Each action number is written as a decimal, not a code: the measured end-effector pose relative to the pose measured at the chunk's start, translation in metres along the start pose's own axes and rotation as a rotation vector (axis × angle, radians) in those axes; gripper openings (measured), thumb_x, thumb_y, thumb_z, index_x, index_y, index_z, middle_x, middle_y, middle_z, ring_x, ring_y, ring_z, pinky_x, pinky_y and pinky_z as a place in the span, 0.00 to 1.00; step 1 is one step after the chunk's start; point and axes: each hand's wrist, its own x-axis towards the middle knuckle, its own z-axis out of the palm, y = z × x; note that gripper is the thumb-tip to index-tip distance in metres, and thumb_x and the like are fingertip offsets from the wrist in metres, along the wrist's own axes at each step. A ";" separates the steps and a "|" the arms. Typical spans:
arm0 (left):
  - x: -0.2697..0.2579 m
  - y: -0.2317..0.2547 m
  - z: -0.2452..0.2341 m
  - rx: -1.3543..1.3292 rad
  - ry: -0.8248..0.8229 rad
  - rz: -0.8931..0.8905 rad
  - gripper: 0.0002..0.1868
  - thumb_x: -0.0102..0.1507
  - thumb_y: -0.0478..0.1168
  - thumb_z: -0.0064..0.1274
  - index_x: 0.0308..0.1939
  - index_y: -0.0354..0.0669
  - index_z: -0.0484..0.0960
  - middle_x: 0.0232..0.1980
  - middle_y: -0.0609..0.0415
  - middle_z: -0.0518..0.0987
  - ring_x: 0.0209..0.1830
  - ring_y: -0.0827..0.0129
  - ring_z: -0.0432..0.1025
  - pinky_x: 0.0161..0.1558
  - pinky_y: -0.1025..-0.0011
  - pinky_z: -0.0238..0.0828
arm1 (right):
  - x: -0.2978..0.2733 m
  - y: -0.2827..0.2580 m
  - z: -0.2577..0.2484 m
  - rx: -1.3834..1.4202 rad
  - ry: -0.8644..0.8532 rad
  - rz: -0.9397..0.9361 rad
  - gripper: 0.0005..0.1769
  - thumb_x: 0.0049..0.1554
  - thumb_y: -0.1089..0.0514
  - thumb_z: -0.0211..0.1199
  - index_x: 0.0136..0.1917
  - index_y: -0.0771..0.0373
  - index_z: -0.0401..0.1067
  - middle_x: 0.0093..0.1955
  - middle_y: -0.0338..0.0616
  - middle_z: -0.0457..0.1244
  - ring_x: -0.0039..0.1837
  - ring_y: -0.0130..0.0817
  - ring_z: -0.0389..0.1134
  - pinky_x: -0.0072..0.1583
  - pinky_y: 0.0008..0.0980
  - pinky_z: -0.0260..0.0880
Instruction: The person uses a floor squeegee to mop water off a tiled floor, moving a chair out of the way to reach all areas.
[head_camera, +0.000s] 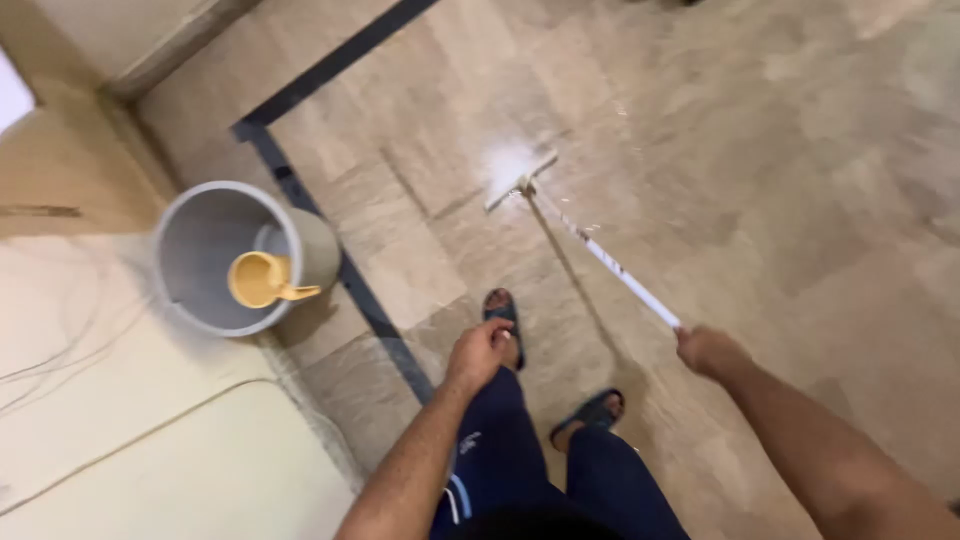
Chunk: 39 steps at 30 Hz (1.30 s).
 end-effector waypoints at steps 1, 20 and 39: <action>-0.003 0.013 0.011 -0.002 -0.014 0.019 0.13 0.65 0.45 0.53 0.51 0.54 0.86 0.40 0.44 0.85 0.42 0.52 0.80 0.46 0.59 0.77 | -0.027 0.030 0.007 0.011 0.009 0.019 0.38 0.68 0.33 0.38 0.63 0.65 0.74 0.64 0.60 0.67 0.66 0.56 0.68 0.67 0.54 0.66; -0.070 0.175 0.196 0.009 -0.379 0.224 0.16 0.63 0.42 0.51 0.54 0.53 0.84 0.44 0.46 0.85 0.46 0.53 0.80 0.50 0.58 0.76 | -0.154 0.506 0.285 0.079 -0.146 0.405 0.45 0.63 0.24 0.42 0.59 0.63 0.80 0.62 0.61 0.71 0.71 0.56 0.69 0.74 0.46 0.66; 0.342 0.223 0.062 0.066 -0.036 0.380 0.21 0.64 0.37 0.44 0.59 0.47 0.82 0.62 0.43 0.80 0.64 0.47 0.71 0.65 0.55 0.67 | 0.111 -0.195 -0.254 0.813 0.045 -0.287 0.22 0.66 0.49 0.52 0.72 0.44 0.72 0.36 0.55 0.66 0.30 0.42 0.63 0.34 0.44 0.64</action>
